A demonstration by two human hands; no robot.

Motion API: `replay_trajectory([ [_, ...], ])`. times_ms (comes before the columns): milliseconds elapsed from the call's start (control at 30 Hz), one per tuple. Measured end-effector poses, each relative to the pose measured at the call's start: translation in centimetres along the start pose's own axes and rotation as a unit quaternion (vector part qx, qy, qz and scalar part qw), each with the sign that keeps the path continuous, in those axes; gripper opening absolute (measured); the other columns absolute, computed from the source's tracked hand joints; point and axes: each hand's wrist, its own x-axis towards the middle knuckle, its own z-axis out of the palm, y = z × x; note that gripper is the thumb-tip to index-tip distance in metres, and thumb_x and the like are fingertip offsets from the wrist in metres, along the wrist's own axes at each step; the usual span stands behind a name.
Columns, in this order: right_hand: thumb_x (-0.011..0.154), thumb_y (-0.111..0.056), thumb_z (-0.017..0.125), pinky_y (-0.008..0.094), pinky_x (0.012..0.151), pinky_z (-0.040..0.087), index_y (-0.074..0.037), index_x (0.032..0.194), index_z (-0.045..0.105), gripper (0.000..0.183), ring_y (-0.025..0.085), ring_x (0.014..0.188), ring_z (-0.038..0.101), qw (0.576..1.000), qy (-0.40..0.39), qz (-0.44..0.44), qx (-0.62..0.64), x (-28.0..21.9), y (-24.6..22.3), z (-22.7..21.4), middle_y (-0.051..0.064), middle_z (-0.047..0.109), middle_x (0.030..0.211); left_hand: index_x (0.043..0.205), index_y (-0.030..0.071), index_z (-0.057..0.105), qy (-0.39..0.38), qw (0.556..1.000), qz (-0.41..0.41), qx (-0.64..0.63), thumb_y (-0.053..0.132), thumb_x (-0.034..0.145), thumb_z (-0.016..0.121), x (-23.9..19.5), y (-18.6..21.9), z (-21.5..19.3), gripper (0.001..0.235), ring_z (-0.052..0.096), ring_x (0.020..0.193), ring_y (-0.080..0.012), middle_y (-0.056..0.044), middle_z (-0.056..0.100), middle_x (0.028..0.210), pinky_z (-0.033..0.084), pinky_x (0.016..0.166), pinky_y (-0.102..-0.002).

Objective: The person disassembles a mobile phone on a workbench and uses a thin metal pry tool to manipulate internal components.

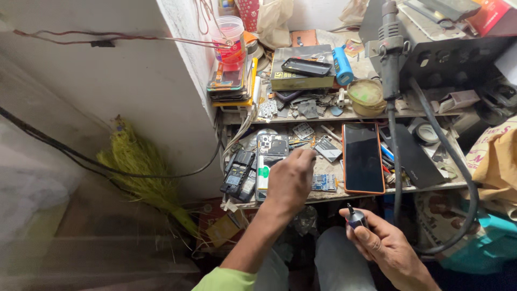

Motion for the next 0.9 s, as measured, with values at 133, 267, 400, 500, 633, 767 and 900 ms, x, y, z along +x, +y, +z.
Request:
replay_trajectory([
  [133, 0.094, -0.040, 0.060, 0.022, 0.052, 0.041, 0.000, 0.142, 0.058, 0.063, 0.008, 0.060, 0.048, 1.000, 0.001, 0.002, 0.017, 0.3, -0.5, 0.3, 0.001, 0.063, 0.086, 0.097, 0.003, 0.067, -0.036, 0.996, 0.039, 0.078, 0.004, 0.089, 0.064, 1.0, -0.7, 2.4, 0.009, 0.071, 0.081, -0.0319, -0.015, 0.070, 0.090, 0.057, 0.070, -0.043],
  [267, 0.093, -0.038, 0.060, 0.023, 0.053, 0.041, -0.001, 0.141, 0.059, 0.061, 0.008, 0.062, 0.049, 0.999, 0.018, 0.019, 0.029, 0.5, -0.6, 0.8, 0.001, 0.063, 0.086, 0.098, 0.003, 0.069, 0.018, 0.995, 0.081, 0.056, 0.003, 0.084, 0.065, 0.5, -0.4, 1.7, 0.014, 0.071, 0.084, -0.0309, -0.013, 0.070, 0.094, 0.057, 0.072, -0.042],
  [400, 0.090, -0.026, 0.074, 0.022, 0.053, 0.036, -0.004, 0.137, 0.060, 0.054, 0.007, 0.063, 0.044, 0.996, 0.083, 0.014, -0.023, 0.6, 0.1, 1.3, 0.000, 0.054, 0.077, 0.100, 0.005, 0.074, -0.031, 0.992, 0.063, -0.108, 0.009, 0.090, 0.071, -2.2, 1.8, -1.3, 0.011, 0.071, 0.081, -0.0279, -0.011, 0.071, 0.092, 0.057, 0.069, -0.038],
  [500, 0.082, -0.021, 0.079, 0.019, 0.064, 0.051, -0.003, 0.128, 0.066, 0.052, 0.001, 0.076, 0.061, 0.978, 0.142, -0.048, -0.148, 0.5, 0.4, 1.7, -0.003, 0.069, 0.089, 0.102, 0.006, 0.075, -0.111, 0.968, 0.017, -0.223, 0.016, 0.093, 0.072, -4.2, 2.6, -3.0, 0.013, 0.073, 0.078, -0.0213, -0.008, 0.074, 0.096, 0.060, 0.069, -0.032],
  [633, 0.082, -0.018, 0.086, 0.024, 0.058, 0.046, -0.005, 0.136, 0.067, 0.058, 0.007, 0.072, 0.051, 0.967, 0.155, -0.031, -0.199, 0.1, 0.5, 2.7, 0.002, 0.062, 0.090, 0.103, 0.006, 0.075, -0.068, 0.978, 0.014, -0.197, 0.018, 0.094, 0.074, -6.2, 2.2, -2.9, 0.015, 0.074, 0.079, -0.0208, -0.009, 0.074, 0.096, 0.061, 0.069, -0.031],
  [767, 0.082, -0.020, 0.074, 0.024, 0.063, 0.050, -0.008, 0.142, 0.056, 0.064, 0.007, 0.075, 0.059, 0.994, 0.102, 0.019, -0.037, 0.0, -0.2, 2.9, -0.001, 0.070, 0.095, 0.110, 0.003, 0.067, 0.059, 0.997, -0.007, -0.055, 0.022, 0.104, 0.073, -6.4, -0.9, -2.1, 0.021, 0.071, 0.078, -0.0219, -0.010, 0.073, 0.096, 0.058, 0.063, -0.029],
  [900, 0.078, -0.019, 0.071, 0.027, 0.079, 0.058, -0.016, 0.151, 0.046, 0.078, 0.008, 0.090, 0.069, 0.998, 0.038, 0.056, -0.012, -0.6, 0.7, 2.4, 0.000, 0.071, 0.107, 0.118, -0.002, 0.057, 0.041, 0.974, -0.101, 0.199, 0.032, 0.089, 0.073, -5.3, -2.2, -3.7, 0.047, 0.066, 0.090, -0.0262, -0.018, 0.067, 0.104, 0.057, 0.078, -0.035],
])
